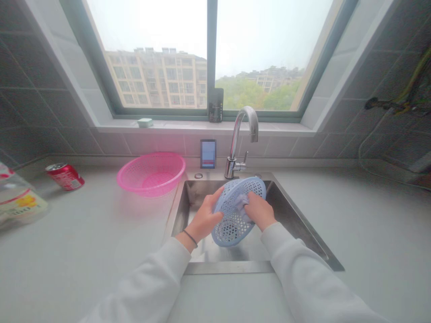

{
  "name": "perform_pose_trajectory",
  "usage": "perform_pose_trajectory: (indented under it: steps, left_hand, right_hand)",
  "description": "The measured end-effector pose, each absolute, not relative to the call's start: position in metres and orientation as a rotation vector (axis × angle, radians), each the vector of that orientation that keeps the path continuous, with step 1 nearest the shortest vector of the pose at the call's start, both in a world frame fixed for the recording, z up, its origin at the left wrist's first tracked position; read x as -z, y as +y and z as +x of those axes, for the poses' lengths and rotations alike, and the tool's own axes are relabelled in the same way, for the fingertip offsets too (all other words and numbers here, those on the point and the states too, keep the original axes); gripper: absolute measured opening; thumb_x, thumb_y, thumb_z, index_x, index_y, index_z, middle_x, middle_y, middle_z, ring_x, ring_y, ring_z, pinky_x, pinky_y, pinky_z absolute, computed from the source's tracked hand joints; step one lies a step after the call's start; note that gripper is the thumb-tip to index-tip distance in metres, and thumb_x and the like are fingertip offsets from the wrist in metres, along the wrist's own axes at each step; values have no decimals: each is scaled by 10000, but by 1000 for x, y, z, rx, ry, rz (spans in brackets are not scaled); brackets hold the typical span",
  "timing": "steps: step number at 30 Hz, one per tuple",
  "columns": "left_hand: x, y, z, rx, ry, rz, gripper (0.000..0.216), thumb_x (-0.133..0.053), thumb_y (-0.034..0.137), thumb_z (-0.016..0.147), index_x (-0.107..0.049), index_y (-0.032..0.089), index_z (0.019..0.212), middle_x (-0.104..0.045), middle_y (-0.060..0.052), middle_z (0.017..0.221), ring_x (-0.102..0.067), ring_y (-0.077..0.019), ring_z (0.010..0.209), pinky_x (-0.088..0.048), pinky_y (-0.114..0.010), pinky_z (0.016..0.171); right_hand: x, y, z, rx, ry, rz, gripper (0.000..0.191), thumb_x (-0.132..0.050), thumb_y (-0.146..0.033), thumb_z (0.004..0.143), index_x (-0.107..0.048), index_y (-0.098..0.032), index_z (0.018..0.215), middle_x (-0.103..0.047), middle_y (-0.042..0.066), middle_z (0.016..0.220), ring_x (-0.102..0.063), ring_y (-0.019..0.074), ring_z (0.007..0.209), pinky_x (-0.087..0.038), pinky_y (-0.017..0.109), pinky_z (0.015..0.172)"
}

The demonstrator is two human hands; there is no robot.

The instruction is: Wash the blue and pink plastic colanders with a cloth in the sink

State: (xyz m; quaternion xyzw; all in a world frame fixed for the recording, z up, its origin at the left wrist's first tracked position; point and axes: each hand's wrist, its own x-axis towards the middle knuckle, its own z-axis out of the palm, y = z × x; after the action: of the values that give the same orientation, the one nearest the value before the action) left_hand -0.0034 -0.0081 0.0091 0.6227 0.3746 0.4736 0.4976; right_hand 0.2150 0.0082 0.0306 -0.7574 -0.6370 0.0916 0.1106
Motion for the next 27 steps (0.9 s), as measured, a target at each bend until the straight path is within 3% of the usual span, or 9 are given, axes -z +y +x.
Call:
perform_pose_trajectory:
  steps: [7, 11, 15, 18, 21, 25, 27]
  left_hand:
    - [-3, -4, 0, -1084, 802, 1411, 866, -617, 99, 661, -432, 291, 1484, -580, -54, 1342, -496, -324, 1272, -328, -481, 1136]
    - [1, -2, 2, -1066, 728, 1323, 853, -626, 96, 644, -466, 268, 1465, -598, -55, 1344, -503, -321, 1281, -364, -460, 1122]
    - [1, -2, 3, -1073, 734, 1280, 844, -623, 110, 656, -458, 258, 1470, -625, -53, 1308, -541, -299, 1242, -376, -452, 1116]
    - [0, -2, 2, -1095, 739, 1312, 854, -612, 110, 665, -433, 270, 1484, -623, -52, 1309, -551, -290, 1234, -375, -453, 1117]
    - [-3, -4, 2, -1120, 761, 1399, 838, -626, 110, 661, -456, 260, 1468, -616, -55, 1305, -527, -299, 1259, -345, -460, 1136]
    - [-10, -9, -2, -1086, 846, 1555, 832, -636, 114, 651, -478, 264, 1454, -575, -59, 1331, -485, -319, 1287, -304, -469, 1157]
    - [-12, -9, -3, -1053, 867, 1610, 853, -628, 117, 655, -448, 276, 1473, -546, -62, 1356, -467, -324, 1299, -293, -476, 1160]
  right_hand:
    - [-38, 7, 210, -170, -1590, -1803, 314, -558, -368, 837, -604, -171, 1076, -689, 103, 991, -623, 252, 892, -441, 331, 764]
    - [-38, -4, 196, -527, -1852, -1420, 217, -604, -330, 795, -618, -178, 950, -669, 39, 847, -591, 194, 758, -430, 291, 706]
    - [-33, -12, 184, -845, -2219, -1244, 88, -614, -219, 764, -616, -187, 846, -668, 6, 815, -593, 171, 764, -398, 260, 689]
    - [-23, -10, 185, -841, -2356, -1450, 88, -640, -175, 725, -612, -183, 807, -684, 24, 848, -610, 185, 793, -385, 261, 681]
    - [-12, -1, 198, -633, -2316, -1903, 102, -637, -138, 703, -624, -173, 799, -696, 77, 891, -627, 218, 831, -387, 282, 688]
    - [-14, 10, 218, -423, -2102, -2190, 157, -539, -166, 800, -639, -143, 918, -687, 175, 1015, -642, 272, 916, -400, 323, 714]
    - [-22, 12, 224, -328, -1953, -2247, 202, -515, -206, 831, -630, -153, 989, -685, 172, 1036, -648, 277, 919, -399, 323, 708]
